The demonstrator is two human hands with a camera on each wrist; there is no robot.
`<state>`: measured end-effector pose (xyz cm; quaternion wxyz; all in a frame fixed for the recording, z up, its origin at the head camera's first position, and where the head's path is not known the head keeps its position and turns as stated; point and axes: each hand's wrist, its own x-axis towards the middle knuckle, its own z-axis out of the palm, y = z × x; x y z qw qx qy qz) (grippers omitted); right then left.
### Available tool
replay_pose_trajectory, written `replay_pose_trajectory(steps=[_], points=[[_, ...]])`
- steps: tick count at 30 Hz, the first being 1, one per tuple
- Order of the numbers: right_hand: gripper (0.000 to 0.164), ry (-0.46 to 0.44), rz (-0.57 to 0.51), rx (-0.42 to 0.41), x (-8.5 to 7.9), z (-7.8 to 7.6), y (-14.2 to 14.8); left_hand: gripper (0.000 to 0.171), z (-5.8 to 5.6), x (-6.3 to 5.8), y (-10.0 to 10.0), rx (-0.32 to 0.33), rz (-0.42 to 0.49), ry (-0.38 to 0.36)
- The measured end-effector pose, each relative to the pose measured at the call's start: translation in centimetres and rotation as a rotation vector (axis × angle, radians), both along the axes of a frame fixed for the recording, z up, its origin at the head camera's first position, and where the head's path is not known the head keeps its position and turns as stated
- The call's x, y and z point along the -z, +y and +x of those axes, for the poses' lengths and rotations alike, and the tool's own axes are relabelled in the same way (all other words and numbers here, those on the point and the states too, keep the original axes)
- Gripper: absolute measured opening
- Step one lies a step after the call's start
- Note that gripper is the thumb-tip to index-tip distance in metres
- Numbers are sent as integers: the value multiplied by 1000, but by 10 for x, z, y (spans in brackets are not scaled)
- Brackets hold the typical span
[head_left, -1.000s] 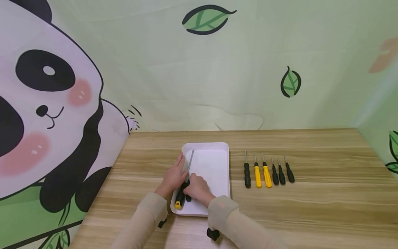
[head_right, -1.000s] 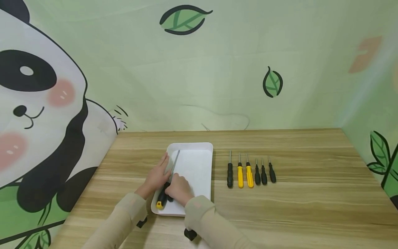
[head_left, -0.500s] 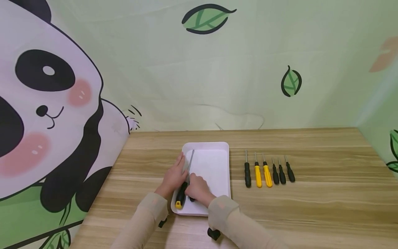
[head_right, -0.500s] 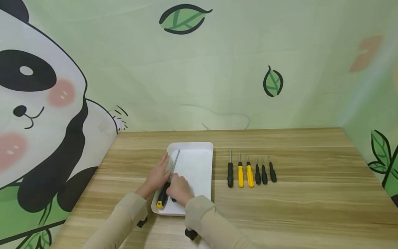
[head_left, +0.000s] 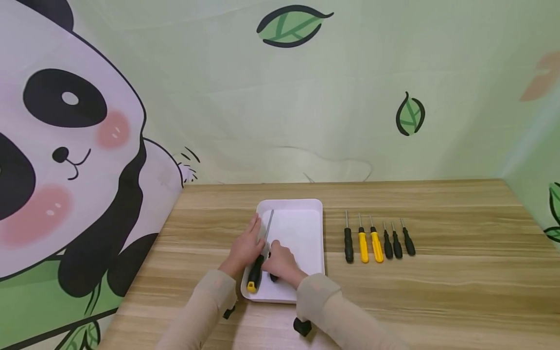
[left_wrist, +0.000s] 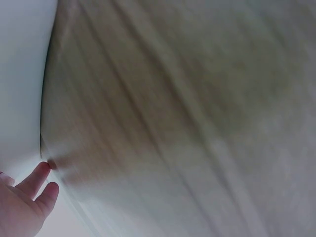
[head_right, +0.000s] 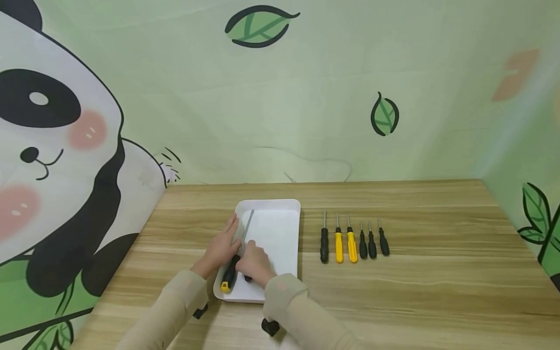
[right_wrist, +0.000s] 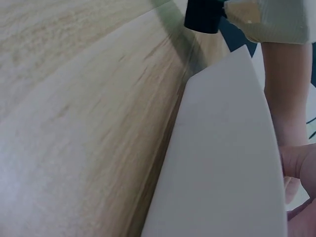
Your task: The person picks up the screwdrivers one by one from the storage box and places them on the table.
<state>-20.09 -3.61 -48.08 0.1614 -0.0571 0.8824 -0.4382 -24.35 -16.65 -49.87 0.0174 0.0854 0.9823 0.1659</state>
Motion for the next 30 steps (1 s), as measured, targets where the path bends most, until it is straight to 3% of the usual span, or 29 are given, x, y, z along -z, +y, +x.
replay_pose_trajectory(steps=[15, 24, 30], points=[[30, -299, -288, 180, 1, -7, 11, 59, 0, 3, -1, 9, 11, 21], [34, -377, -370, 234, 0, -15, 22, 61, 0, 0, 1, -23, 10, -48], [36, -408, -409, 240, -3, -19, 29, 60, 0, 1, 0, -12, 13, -27]])
